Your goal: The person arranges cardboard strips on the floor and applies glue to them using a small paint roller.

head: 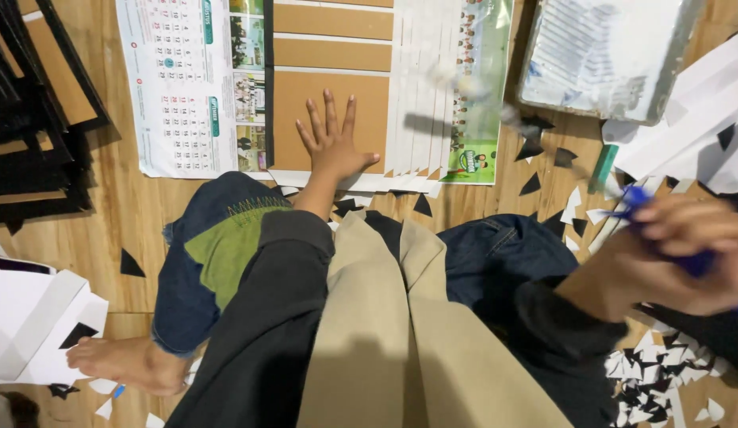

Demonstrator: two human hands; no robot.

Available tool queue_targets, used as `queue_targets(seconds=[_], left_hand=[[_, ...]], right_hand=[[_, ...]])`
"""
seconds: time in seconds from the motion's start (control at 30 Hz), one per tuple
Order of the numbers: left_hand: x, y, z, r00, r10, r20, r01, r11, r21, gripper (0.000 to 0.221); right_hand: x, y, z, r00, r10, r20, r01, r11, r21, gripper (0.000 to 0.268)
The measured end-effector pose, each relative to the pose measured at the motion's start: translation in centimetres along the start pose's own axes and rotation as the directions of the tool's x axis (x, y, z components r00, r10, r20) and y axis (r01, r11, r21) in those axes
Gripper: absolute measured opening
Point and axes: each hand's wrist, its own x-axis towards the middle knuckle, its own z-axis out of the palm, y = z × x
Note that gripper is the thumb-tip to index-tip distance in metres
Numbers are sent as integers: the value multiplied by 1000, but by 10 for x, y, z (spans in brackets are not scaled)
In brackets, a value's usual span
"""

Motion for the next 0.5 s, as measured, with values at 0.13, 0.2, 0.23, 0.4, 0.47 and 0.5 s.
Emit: queue_targets(seconds=[0.13,0.2,0.23,0.4,0.47,0.5], left_hand=[[2,-6,10,994,56,-93,-53,998,29,108],[4,-5,9,992,66,-106,-63,997,36,107],[3,-5,10,993,60,-100,-56,998,42,107],[6,-7,13,997,55,-63,-52,998,46,107],[11,-14,19,980,147,-135,-159,984,-86,108],[11,-14,20,979,149,-136,-161,983,-86,108]], right_hand=[[-31,8,5,911,-7,412,-34,995,92,13],[-47,6,21,849,-95,520,43,993,111,10],[-61,3,33,929,-28,370,20,999,26,10],[-81,32,43,944,-46,328,39,999,28,9],[-88,65,29,935,-48,351,21,996,82,13],[-90,82,22,935,-51,351,24,996,82,13]])
